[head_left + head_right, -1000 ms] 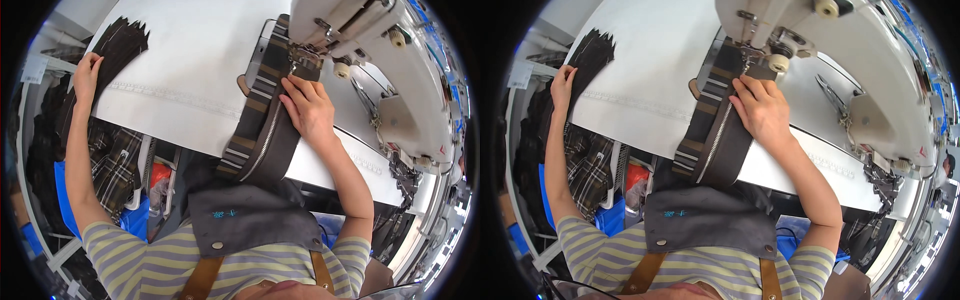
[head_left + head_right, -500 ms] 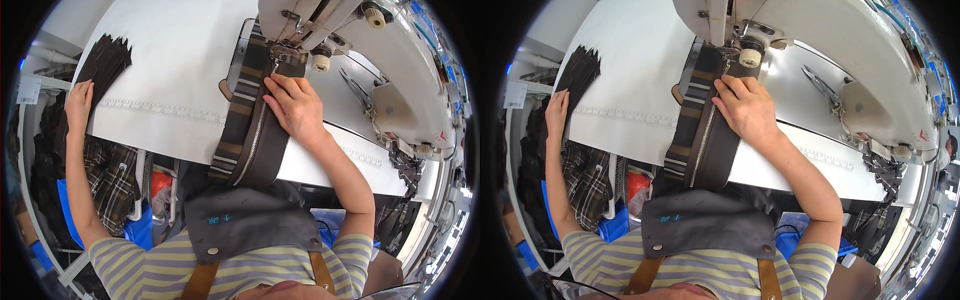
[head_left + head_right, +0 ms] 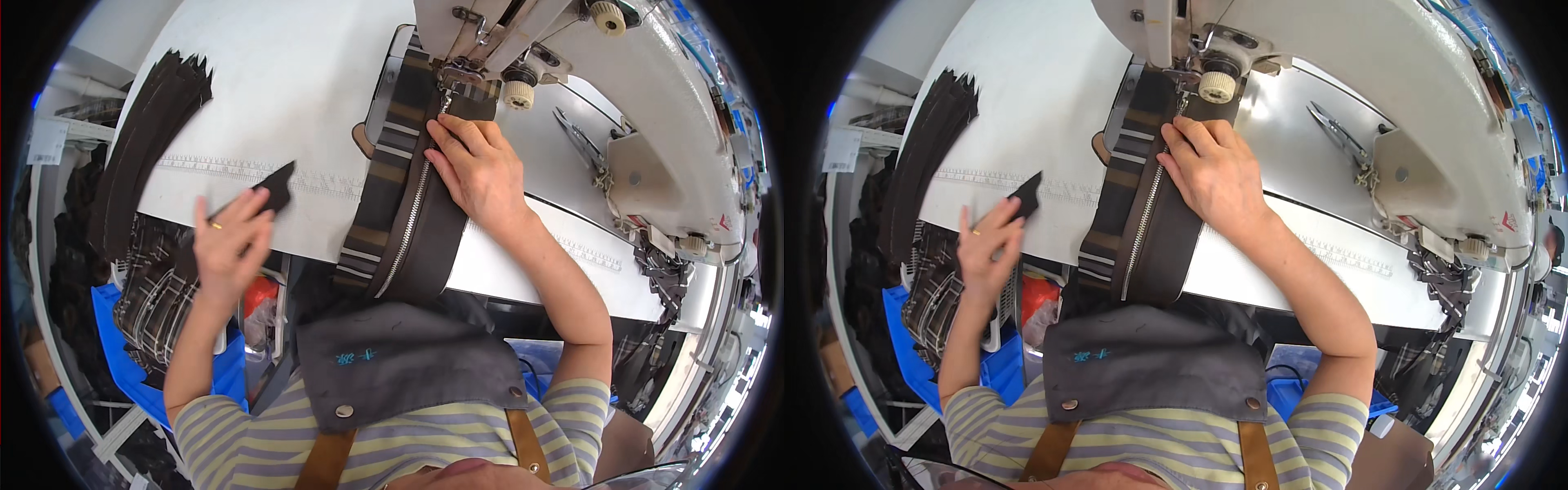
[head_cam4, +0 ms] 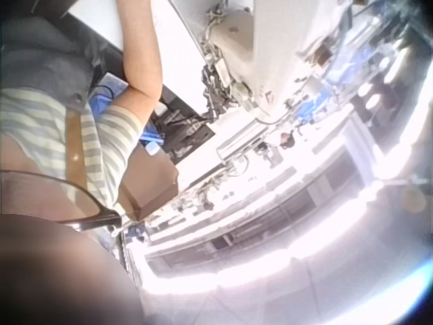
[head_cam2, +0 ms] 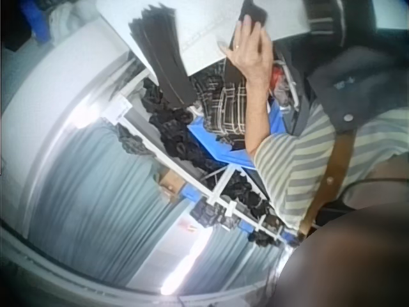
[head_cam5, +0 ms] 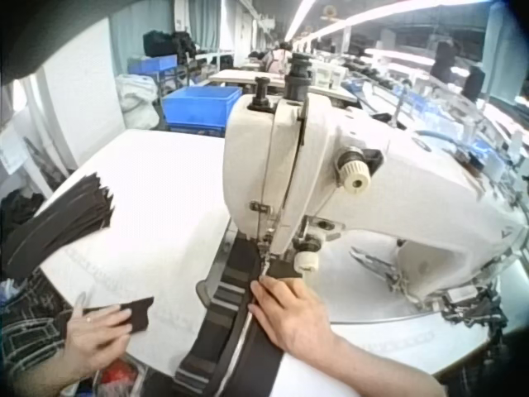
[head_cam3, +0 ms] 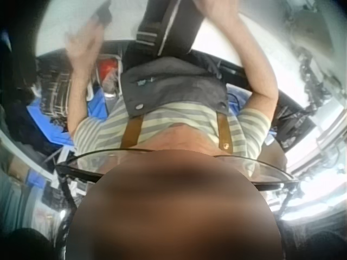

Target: Sew and assemble zipper pockets onto plaid leather or fabric material using an industrial sewing machine.

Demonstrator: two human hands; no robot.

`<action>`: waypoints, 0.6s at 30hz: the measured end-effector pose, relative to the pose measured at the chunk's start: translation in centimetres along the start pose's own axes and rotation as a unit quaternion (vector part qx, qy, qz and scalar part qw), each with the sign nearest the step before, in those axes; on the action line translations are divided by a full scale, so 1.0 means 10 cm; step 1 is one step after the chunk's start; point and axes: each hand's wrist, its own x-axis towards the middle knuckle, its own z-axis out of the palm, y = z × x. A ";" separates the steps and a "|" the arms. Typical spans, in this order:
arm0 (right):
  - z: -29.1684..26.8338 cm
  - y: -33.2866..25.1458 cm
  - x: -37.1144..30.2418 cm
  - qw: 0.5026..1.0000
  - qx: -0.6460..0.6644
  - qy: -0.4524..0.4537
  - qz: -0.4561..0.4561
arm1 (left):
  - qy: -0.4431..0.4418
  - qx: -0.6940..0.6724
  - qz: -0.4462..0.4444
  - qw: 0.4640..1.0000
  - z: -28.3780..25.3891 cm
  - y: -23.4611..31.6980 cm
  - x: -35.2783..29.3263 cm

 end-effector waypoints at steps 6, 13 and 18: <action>-0.01 -0.01 0.00 1.000 -0.002 -0.006 0.005 | -0.134 0.055 0.042 0.989 -0.33 0.46 0.10; -0.03 -0.03 0.00 1.000 -0.008 -0.015 0.021 | -0.242 0.199 0.292 0.903 -0.28 -0.18 0.30; -0.05 -0.03 0.01 0.999 -0.004 -0.022 0.024 | -0.198 0.041 0.283 0.937 -0.10 -0.23 0.43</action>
